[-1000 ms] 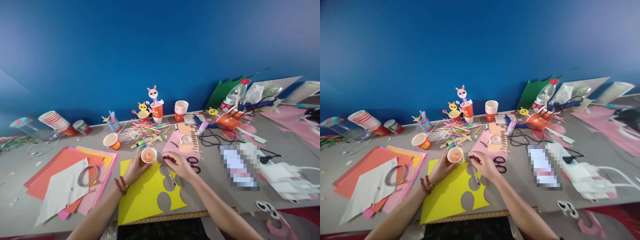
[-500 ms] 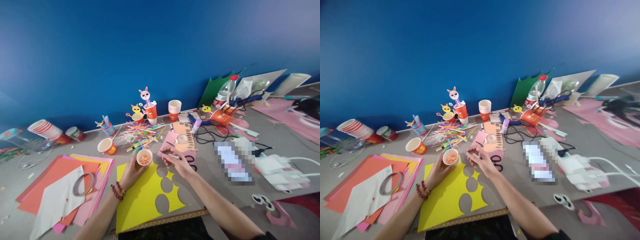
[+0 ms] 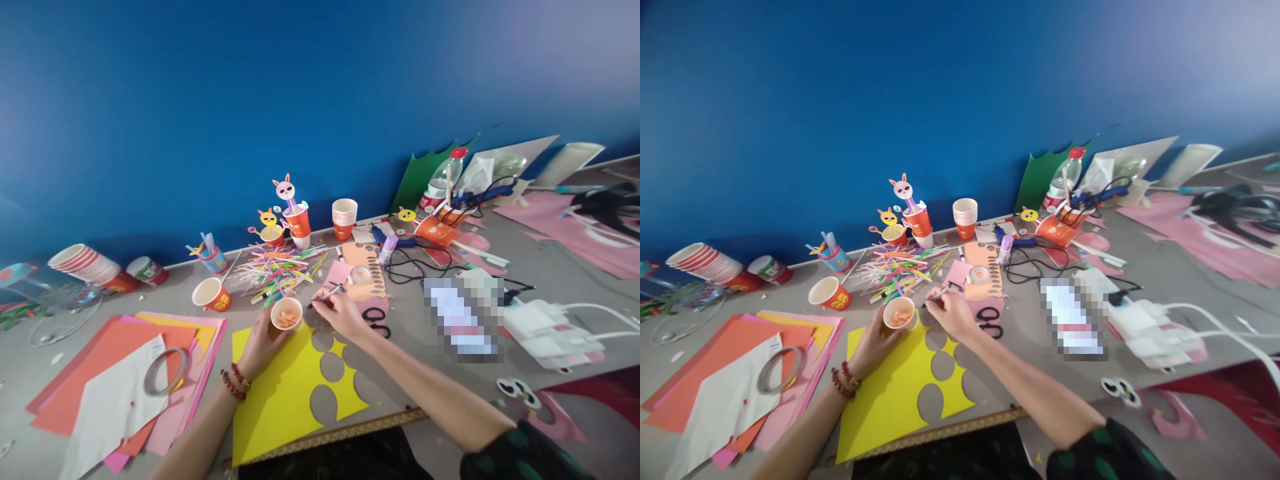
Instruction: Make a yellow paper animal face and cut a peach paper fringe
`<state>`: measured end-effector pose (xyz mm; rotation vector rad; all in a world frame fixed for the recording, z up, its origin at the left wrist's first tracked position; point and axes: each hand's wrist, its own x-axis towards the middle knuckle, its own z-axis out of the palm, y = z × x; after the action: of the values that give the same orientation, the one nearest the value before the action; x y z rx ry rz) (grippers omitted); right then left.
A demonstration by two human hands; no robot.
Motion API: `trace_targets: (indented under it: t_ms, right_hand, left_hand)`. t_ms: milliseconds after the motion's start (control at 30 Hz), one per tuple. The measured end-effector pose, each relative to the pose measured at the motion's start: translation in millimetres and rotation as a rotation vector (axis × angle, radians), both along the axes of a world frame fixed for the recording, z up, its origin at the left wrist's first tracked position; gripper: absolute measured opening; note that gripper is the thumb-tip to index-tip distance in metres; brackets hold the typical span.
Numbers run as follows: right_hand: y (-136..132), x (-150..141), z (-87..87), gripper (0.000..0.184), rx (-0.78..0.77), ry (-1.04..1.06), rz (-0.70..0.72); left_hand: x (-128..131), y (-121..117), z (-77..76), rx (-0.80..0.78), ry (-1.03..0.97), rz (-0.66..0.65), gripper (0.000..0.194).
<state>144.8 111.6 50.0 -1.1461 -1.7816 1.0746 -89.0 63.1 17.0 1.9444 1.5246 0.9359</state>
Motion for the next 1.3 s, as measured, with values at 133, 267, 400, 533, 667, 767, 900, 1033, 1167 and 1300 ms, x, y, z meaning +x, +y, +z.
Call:
trace_targets:
  t_ms: [133, 267, 400, 533, 667, 767, 900, 1033, 1167, 1300]
  right_hand:
    - [11, -12, -6.9, 0.015, 0.026, -0.037, 0.01]
    - [15, -19, -18.3, 0.018, 0.032, -0.065, 0.031]
    - [15, -20, -21.1, 0.017, 0.043, -0.088, 0.055]
    - [14, -18, -17.3, 0.017, 0.053, -0.113, 0.087]
    - [8, -15, -13.0, 0.016, 0.064, -0.134, 0.092]
    - [-1, -11, -11.0, 0.013, 0.071, -0.16, 0.066]
    - [-16, -8, -8.4, 0.012, 0.086, -0.192, 0.04]
    - [-32, -7, -5.5, 0.012, 0.122, -0.218, 0.027]
    - [-43, -9, -5.6, 0.011, 0.225, -0.26, 0.027]
    - [-48, -8, -6.8, 0.01, 0.284, -0.26, 0.023]
  left_hand:
    - [1, 0, 1.7, 0.011, 0.001, -0.006, 0.049]
    - [1, 0, 1.2, 0.02, 0.003, -0.005, 0.051]
    - [0, 1, 1.2, 0.03, 0.001, -0.011, 0.05]
    - [0, 1, 1.9, 0.034, 0.002, -0.017, 0.05]
    - [0, 1, 1.7, 0.036, 0.01, -0.02, 0.052]
    - [0, 2, 1.2, 0.038, 0.017, -0.021, 0.052]
    - [0, 2, 2.0, 0.043, 0.02, -0.024, 0.053]
    - [2, 2, 4.4, 0.048, 0.016, -0.032, 0.05]
    - [3, 1, 6.3, 0.055, 0.004, -0.028, 0.046]
    - [4, 1, 7.7, 0.063, -0.003, -0.032, 0.043]
